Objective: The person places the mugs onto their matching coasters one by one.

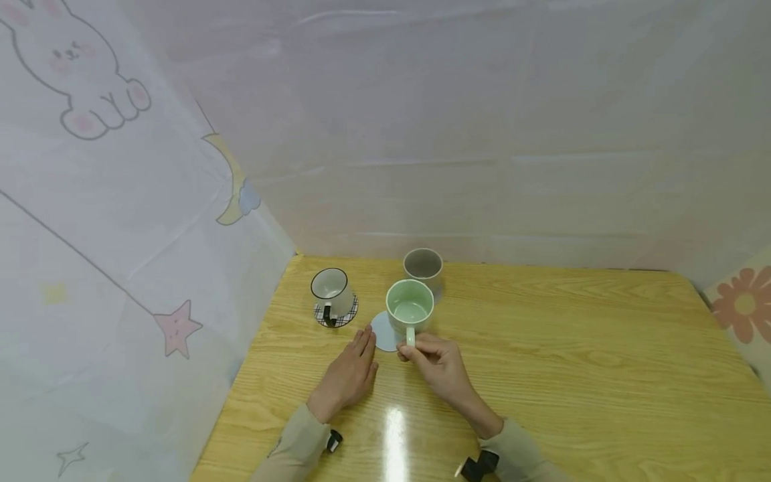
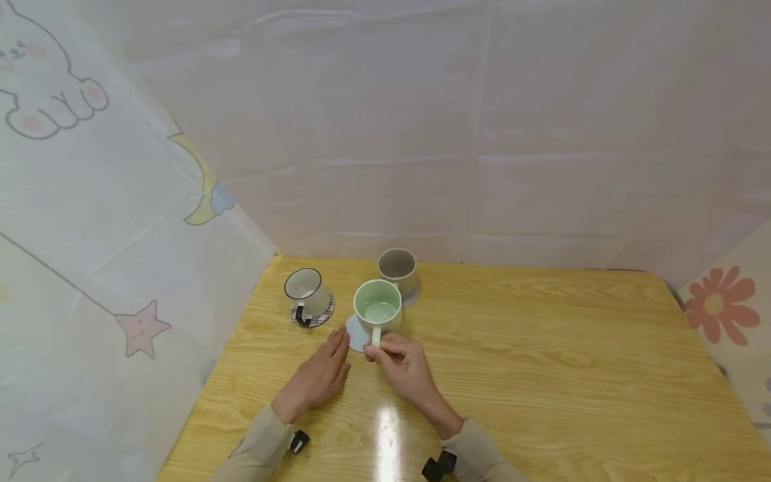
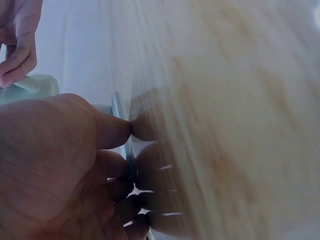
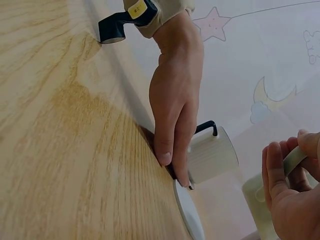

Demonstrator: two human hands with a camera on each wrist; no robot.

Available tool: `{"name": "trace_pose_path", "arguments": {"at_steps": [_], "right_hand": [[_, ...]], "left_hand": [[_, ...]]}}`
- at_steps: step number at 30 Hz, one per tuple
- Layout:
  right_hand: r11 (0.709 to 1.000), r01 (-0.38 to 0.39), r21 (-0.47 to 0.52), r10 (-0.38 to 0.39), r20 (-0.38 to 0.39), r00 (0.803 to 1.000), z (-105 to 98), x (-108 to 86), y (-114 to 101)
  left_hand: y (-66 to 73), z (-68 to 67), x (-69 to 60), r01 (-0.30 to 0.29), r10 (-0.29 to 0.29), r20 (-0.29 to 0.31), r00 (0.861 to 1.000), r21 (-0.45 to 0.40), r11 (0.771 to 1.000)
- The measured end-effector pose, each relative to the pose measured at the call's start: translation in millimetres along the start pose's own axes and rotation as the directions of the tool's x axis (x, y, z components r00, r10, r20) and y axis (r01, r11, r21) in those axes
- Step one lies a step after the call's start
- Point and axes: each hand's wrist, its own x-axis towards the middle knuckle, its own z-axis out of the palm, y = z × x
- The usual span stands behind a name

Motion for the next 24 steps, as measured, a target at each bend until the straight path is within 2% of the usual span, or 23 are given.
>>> {"name": "trace_pose_path", "arguments": {"at_steps": [9,17,24], "right_hand": [[0.999,-0.032,-0.040,0.031,-0.012,0.999,0,-0.5,3],[0.996,-0.073,-0.054,0.072,-0.023,0.997,1,-0.5,10],[0.996,-0.066,-0.052,0.065,-0.023,0.998,2,-0.1,15]], "left_hand": [[-0.8,0.3,0.8,0.018,-0.018,0.042,0.999,-0.004,1.000],[-2.0,0.7,0.4,0.017,-0.016,0.041,0.999,-0.011,1.000],[-1.3,-0.2,-0.3,0.011,-0.011,0.032,0.999,-0.001,1.000]]}}
